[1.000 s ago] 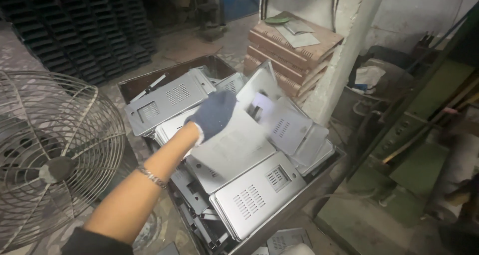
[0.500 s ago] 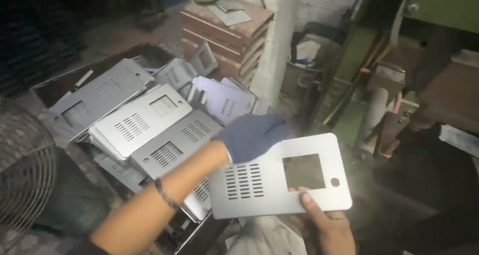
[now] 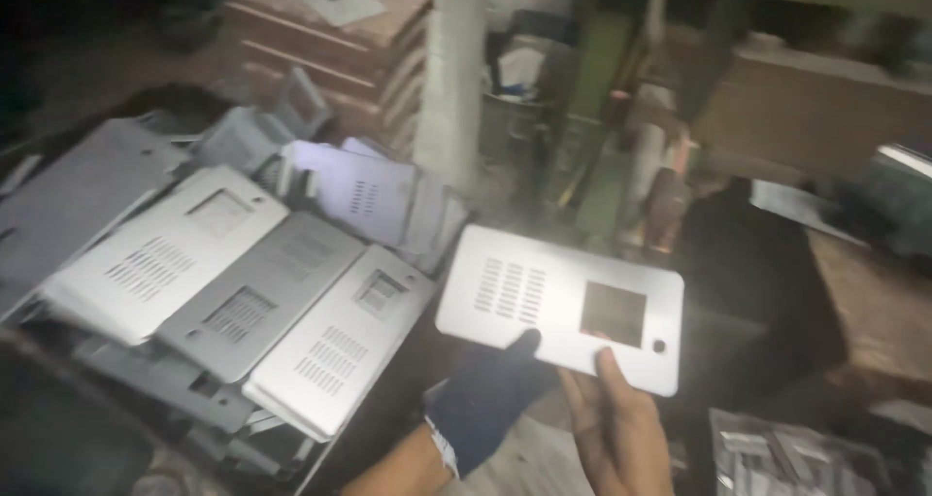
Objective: The person places a perforated metal faceplate under a press machine, operates the press to punch the panel with visible sparks, then removes the pressed panel and stacks it with finished panels, repeating the cycle with new panels.
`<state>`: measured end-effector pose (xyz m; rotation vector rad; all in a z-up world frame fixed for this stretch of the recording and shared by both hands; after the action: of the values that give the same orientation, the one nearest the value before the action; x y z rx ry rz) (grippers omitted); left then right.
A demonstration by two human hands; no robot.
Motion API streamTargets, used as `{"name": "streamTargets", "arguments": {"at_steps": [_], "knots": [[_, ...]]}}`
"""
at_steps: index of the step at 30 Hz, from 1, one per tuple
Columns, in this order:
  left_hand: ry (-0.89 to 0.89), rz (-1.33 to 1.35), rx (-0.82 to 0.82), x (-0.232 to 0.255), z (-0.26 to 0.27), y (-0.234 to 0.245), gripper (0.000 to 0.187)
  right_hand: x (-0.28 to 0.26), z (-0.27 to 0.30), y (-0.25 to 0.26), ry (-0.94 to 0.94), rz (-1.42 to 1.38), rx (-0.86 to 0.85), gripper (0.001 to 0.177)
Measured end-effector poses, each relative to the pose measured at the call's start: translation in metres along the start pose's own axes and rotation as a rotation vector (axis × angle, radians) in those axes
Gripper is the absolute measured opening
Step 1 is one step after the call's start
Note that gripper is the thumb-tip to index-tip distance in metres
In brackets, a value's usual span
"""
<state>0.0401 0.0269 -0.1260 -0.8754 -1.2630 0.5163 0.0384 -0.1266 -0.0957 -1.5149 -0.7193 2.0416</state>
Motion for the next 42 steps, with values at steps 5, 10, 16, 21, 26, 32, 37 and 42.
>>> {"name": "streamTargets", "arguments": {"at_steps": [5,10,16,21,26,32,37,42], "knots": [[-0.002,0.063,0.067,0.012,-0.013,-0.008,0.026,-0.017,-0.003,0.038,-0.048,0.25,-0.112,0.05],[-0.148,-0.837,-0.085,0.031,-0.011,-0.005,0.024,-0.055,-0.027,0.19,0.115,1.157,0.14,0.043],[-0.024,-0.777,-0.11,0.027,-0.014,0.016,0.022,-0.076,-0.015,0.306,-0.092,1.607,0.502,0.041],[-0.071,-0.534,-0.14,0.02,-0.013,0.024,0.033,-0.039,-0.011,0.322,-0.246,1.855,0.568,0.048],[0.062,-0.286,-0.077,0.029,-0.011,0.019,0.029,-0.038,-0.017,0.335,-0.25,1.828,0.625,0.041],[-0.037,-0.296,-0.122,0.046,-0.009,0.016,0.03,-0.022,-0.023,0.392,-0.124,2.067,0.558,0.036],[-0.035,-0.256,0.015,0.065,-0.001,0.002,0.032,-0.018,-0.036,0.418,-0.209,2.112,0.613,0.032],[-0.091,-0.199,-0.029,0.085,0.007,-0.012,0.039,-0.042,-0.033,0.406,-0.381,1.935,0.612,0.035]]}}
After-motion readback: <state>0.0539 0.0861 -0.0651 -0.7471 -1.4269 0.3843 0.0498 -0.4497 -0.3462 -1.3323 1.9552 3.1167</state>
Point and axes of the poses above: each hand's wrist, its own z-axis away from the middle knuckle, its own y-axis out of the back of the hand, x = y × z, the point moved 3 cm from there along -z, towards the middle knuckle, and after that the axes turned 13 degrees about -x, right-handed, at the moved point
